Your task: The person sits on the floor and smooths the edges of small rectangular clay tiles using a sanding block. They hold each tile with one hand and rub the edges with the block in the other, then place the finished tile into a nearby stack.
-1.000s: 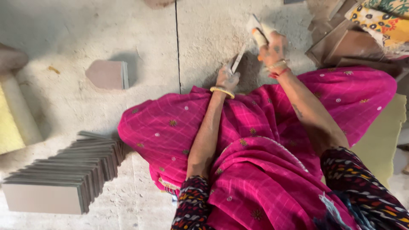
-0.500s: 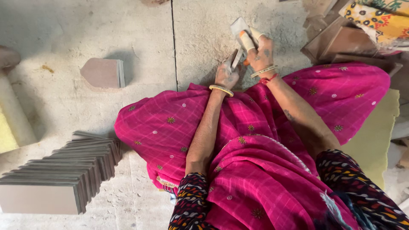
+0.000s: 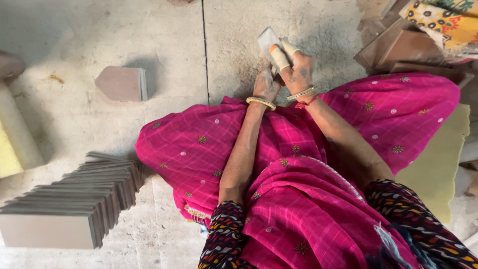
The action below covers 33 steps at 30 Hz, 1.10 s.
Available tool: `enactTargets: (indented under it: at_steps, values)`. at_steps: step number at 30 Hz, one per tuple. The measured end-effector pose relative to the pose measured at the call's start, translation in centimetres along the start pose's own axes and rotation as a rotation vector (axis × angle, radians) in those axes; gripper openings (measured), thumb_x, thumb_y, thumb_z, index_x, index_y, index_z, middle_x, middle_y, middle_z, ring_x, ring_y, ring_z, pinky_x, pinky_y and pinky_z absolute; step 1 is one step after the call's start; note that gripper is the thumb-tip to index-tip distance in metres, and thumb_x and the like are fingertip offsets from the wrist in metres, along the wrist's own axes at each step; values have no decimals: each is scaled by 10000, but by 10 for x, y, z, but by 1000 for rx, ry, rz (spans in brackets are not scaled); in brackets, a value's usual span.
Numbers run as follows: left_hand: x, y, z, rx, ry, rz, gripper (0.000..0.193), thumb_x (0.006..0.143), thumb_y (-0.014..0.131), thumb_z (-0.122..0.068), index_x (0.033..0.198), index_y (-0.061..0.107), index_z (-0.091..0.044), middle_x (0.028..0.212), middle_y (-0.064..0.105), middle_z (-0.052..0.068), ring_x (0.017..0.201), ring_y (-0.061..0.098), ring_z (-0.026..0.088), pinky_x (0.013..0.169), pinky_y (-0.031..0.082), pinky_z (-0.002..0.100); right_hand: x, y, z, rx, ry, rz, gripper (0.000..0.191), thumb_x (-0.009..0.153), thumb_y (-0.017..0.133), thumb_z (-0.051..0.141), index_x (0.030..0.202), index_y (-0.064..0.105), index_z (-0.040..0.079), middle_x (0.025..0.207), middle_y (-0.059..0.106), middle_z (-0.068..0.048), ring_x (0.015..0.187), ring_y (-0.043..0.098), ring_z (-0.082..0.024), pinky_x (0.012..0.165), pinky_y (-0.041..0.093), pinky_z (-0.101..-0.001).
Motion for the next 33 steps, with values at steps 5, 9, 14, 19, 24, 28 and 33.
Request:
enactTargets:
  at_steps: [5, 9, 14, 19, 24, 28, 33]
  values:
    - [-10, -8, -14, 147, 104, -66, 621, 857, 673, -78, 1460, 533, -38, 955, 712, 262, 906, 707, 434, 777, 557, 494, -14, 0, -45, 219, 546, 17, 361, 902, 561, 64, 1234, 683, -7, 897, 712, -67, 567, 643, -170, 488, 541, -340]
    - [-5, -1, 5, 169, 42, -50, 338, 867, 743, -152, 1171, 664, -25, 958, 731, 261, 946, 726, 417, 825, 575, 477, -21, 3, -16, 29, 14, 60, 295, 1030, 662, 107, 1292, 714, -17, 865, 720, -121, 719, 709, -201, 633, 564, -374]
    - [-1, -13, 11, 4, 57, -75, 329, 848, 663, -107, 1155, 698, 7, 986, 744, 267, 975, 745, 406, 832, 594, 460, -25, 23, -20, -229, -100, 99, 219, 993, 746, 176, 1148, 731, 22, 801, 702, -137, 640, 700, -255, 628, 536, -404]
    - [-7, -31, 6, 166, -36, -93, 344, 852, 791, -210, 1155, 734, -58, 973, 738, 228, 922, 716, 411, 801, 570, 467, -4, -2, -44, 271, 215, 16, 305, 1039, 614, 87, 1304, 697, -40, 858, 717, -75, 625, 635, -114, 529, 503, -313]
    - [-12, -44, -14, 403, 161, -257, 322, 786, 756, -153, 1106, 790, -167, 1007, 770, 131, 920, 727, 364, 826, 584, 454, -21, -9, -34, 288, 368, 74, 256, 1026, 688, 94, 1246, 693, -35, 822, 714, -69, 575, 620, -95, 500, 497, -302]
    - [-7, -43, -2, 475, 181, -324, 363, 744, 722, -87, 1101, 760, -143, 1047, 764, 117, 955, 737, 345, 850, 599, 443, -35, 3, -2, -23, -29, 10, 284, 992, 687, 67, 1255, 655, -37, 882, 727, -173, 687, 703, -273, 618, 555, -381]
    - [-1, -36, 12, 361, 60, -187, 351, 782, 709, -70, 1115, 760, -170, 1026, 774, 94, 950, 755, 309, 818, 610, 406, -39, 19, -13, -266, -117, -31, 354, 911, 702, 54, 1254, 660, -23, 825, 708, -216, 689, 704, -392, 637, 558, -455]
Point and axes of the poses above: each hand's wrist, its own x-axis towards the middle knuckle, its own y-axis out of the palm, z = x × y, the point moved 7 cm from there along x, towards the middle knuckle
